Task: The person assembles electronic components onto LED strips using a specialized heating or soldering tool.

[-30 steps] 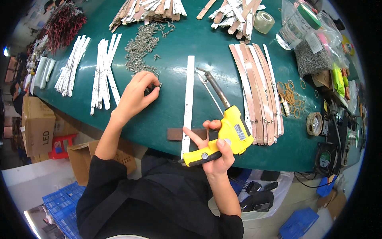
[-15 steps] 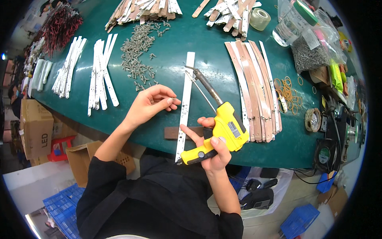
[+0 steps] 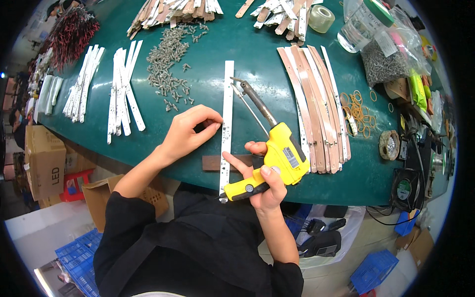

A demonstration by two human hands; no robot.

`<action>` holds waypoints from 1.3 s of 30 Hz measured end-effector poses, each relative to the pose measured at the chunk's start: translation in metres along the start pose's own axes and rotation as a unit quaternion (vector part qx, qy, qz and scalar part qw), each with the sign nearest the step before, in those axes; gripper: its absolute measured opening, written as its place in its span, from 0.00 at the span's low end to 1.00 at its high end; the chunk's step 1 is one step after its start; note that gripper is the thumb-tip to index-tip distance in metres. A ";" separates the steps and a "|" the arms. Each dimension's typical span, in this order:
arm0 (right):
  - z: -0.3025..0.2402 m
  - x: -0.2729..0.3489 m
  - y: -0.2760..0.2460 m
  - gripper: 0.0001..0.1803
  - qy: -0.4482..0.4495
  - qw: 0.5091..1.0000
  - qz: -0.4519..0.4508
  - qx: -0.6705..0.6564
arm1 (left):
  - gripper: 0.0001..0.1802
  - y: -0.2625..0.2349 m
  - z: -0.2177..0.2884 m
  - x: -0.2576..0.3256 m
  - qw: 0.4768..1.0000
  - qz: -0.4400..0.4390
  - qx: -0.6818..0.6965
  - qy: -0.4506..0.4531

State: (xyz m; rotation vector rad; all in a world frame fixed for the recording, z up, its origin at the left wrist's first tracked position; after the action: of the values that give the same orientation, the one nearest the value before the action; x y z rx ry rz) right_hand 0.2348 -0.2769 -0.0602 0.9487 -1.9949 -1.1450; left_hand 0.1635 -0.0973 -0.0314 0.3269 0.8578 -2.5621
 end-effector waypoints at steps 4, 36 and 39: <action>0.000 0.000 0.000 0.34 0.002 1.000 0.004 -0.003 | 0.08 0.001 0.002 0.000 0.998 -0.003 -0.050 0.044; 0.000 0.001 0.002 0.33 0.004 1.000 0.012 -0.015 | 0.12 0.007 0.011 0.006 0.971 0.016 -0.174 0.165; -0.007 0.010 0.006 0.32 -0.014 0.999 0.010 -0.038 | 0.11 0.006 0.008 0.007 0.977 0.025 -0.152 0.150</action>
State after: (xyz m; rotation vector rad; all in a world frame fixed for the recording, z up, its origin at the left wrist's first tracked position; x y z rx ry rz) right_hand 0.2331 -0.2861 -0.0503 0.8779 -1.9638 -1.2199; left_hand 0.1592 -0.1082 -0.0308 0.6400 1.3135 -2.3215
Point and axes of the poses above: each hand's wrist, its own x-axis away from the middle knuckle, its own y-axis out of the palm, z = x × y, the point moved 6 cm from there along -x, towards the middle knuckle, and after that the axes turned 9 degrees about y, right-handed, at the moved point
